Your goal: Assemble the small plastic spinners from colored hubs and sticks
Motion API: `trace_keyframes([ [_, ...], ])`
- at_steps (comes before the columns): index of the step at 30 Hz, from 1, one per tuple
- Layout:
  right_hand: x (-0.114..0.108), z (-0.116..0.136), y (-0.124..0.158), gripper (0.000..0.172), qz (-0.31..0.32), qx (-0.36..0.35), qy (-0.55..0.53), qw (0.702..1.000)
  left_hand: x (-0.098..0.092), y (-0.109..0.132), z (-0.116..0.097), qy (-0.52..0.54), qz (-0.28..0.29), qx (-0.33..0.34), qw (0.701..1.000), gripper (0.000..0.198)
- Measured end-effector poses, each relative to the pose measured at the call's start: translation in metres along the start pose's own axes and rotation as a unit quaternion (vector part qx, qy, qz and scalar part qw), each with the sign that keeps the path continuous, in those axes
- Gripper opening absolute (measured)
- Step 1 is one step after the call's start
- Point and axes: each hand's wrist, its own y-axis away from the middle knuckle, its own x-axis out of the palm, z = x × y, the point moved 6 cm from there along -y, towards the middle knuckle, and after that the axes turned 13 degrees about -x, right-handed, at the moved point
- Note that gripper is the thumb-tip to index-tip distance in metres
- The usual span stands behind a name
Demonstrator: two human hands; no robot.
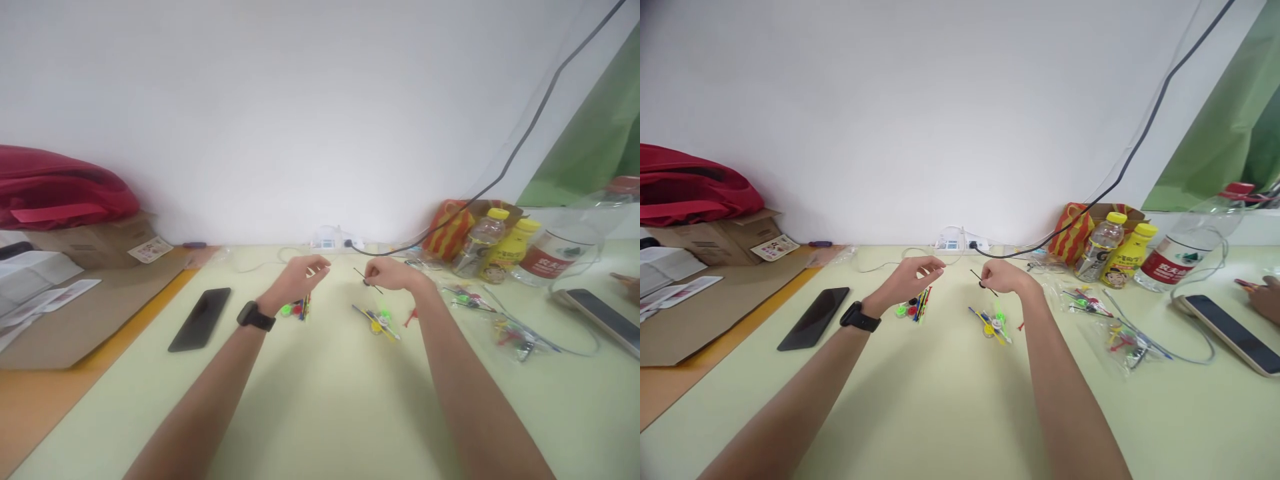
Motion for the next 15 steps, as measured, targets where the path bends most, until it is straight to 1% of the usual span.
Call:
trace_keyframes([
  [3,0.008,0.024,-0.005,0.01,-0.033,-0.058,-0.088,0.994,0.004,0.001,-0.008,0.05,0.016,-0.003,0.999,0.031],
  [5,0.019,0.038,-0.012,0.01,-0.043,-0.095,-0.149,0.983,0.007,0.002,-0.012,0.086,0.027,-0.002,0.996,0.033],
  [7,0.031,0.047,-0.021,0.01,-0.05,-0.121,-0.198,0.971,0.009,0.002,-0.013,0.115,0.03,0.003,0.993,0.032],
  [10,0.045,0.051,-0.033,0.012,-0.059,-0.146,-0.284,0.946,0.01,0.002,-0.007,0.128,0.029,0.008,0.991,0.024],
  [12,0.051,0.05,-0.04,0.015,-0.065,-0.152,-0.322,0.932,0.011,0.001,-0.001,0.125,0.041,0.001,0.991,0.02],
  [15,0.059,0.049,-0.045,0.018,-0.063,-0.15,-0.323,0.932,0.011,0.0,0.007,0.125,0.058,-0.013,0.99,0.017],
])
